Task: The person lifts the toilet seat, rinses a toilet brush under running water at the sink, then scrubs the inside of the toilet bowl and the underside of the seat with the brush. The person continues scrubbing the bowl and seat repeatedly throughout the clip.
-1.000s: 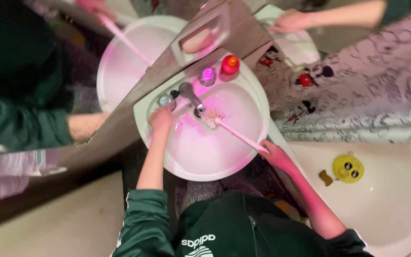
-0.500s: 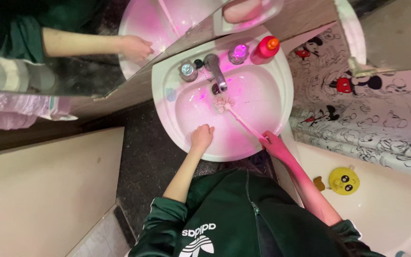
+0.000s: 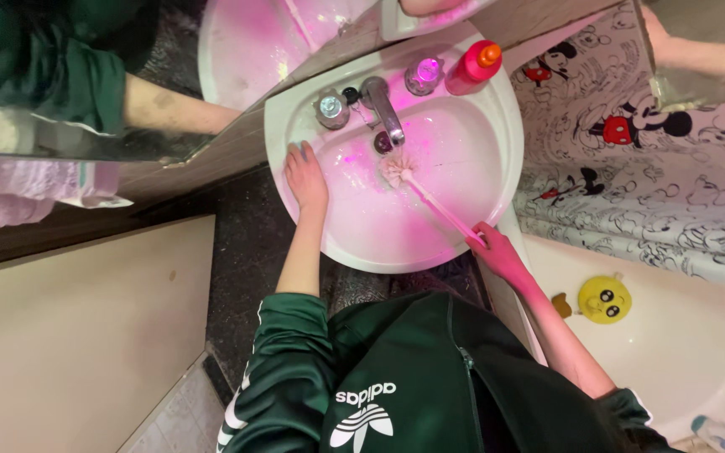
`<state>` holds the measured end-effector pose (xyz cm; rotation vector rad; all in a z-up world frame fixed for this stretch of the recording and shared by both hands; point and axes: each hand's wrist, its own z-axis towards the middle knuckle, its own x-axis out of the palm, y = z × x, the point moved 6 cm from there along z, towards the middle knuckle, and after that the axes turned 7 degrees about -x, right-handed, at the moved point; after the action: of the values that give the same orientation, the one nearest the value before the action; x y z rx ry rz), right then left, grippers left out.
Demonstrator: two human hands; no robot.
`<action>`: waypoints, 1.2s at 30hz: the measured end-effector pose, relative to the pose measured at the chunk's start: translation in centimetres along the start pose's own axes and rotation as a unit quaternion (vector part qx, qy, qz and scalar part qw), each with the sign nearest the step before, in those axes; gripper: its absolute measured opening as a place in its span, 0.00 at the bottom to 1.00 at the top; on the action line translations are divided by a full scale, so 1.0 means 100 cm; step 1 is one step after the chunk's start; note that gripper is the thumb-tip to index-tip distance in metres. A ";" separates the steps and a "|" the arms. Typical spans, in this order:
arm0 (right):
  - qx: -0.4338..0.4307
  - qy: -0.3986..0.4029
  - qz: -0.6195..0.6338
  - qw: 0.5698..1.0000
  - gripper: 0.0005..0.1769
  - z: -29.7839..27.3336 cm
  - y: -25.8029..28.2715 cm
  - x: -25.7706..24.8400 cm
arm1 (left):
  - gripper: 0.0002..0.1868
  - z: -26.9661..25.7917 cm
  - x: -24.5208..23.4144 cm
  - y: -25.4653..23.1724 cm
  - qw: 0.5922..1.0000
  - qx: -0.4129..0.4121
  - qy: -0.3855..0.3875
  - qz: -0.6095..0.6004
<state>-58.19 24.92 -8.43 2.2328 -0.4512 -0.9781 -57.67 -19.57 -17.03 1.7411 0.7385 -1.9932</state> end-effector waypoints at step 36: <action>-0.083 0.040 -0.007 0.996 0.14 -0.011 0.074 -0.003 | 0.13 -0.007 -0.108 -0.057 0.912 0.015 0.101 -0.397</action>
<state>-58.00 20.14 -2.65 2.1182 -0.3064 -0.8970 -59.00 -15.18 -5.71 1.8570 1.7153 -2.3076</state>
